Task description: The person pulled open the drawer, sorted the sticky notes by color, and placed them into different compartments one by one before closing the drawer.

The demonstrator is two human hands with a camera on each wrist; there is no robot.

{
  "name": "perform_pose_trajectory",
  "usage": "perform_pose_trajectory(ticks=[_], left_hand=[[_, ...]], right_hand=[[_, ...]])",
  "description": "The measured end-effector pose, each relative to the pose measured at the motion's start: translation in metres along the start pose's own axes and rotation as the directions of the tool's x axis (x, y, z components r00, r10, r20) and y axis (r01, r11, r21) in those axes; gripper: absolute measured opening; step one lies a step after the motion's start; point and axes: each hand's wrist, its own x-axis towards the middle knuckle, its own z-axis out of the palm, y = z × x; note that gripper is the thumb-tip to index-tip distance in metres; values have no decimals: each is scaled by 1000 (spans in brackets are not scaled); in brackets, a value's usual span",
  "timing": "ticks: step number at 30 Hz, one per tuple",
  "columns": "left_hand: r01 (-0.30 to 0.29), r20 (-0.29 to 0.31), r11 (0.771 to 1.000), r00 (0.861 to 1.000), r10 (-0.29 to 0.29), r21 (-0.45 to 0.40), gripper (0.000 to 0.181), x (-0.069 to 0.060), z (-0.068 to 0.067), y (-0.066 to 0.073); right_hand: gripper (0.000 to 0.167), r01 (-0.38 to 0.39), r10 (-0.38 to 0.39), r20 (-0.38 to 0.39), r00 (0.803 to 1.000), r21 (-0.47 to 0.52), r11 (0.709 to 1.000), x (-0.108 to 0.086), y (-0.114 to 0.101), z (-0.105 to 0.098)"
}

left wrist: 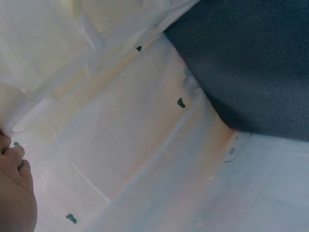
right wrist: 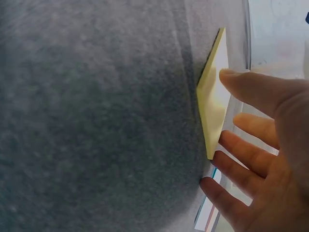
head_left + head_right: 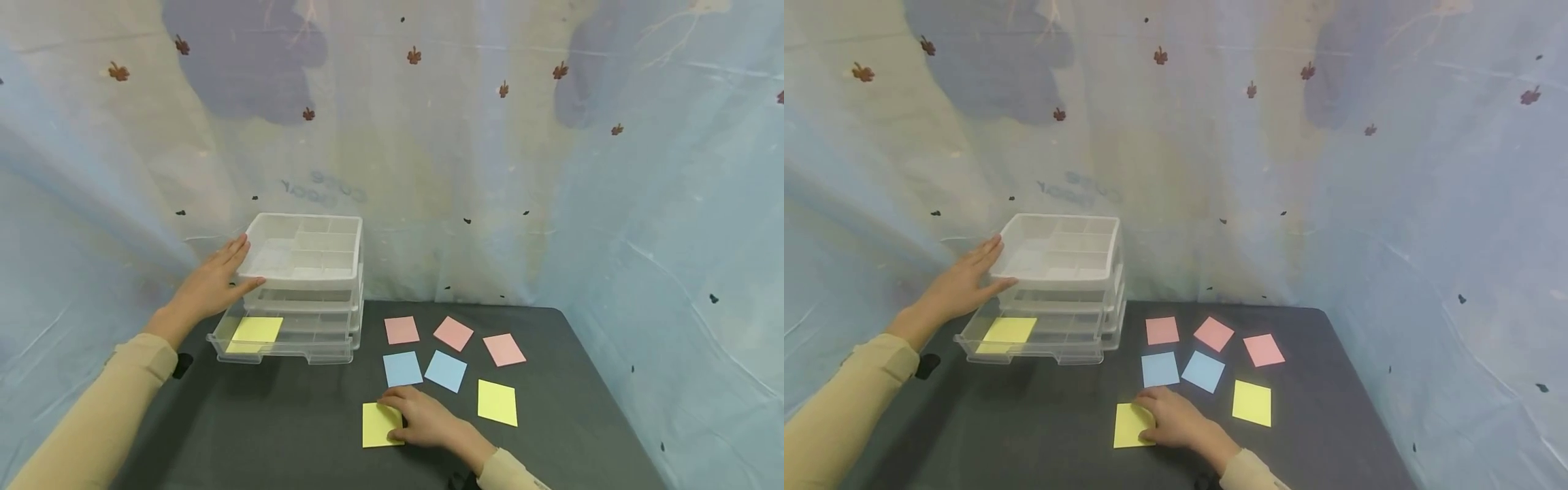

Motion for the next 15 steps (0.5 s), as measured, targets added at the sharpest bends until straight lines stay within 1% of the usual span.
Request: perform_pose_trajectory(ticks=[4, 9, 15], left_hand=[[11, 4, 1000, 1000, -11, -12, 98, 0, 0, -1], [24, 9, 1000, 1000, -24, -14, 97, 2, -1, -1], [24, 3, 1000, 1000, -24, 0, 97, 1, -1, 2]], right_hand=[[55, 13, -13, -5, 1000, -13, 1000, -2, 0, 1], [51, 26, -27, -32, 999, -29, 999, -3, -2, 2], [51, 25, -25, -66, 998, 1, 1000, -5, -3, 4]])
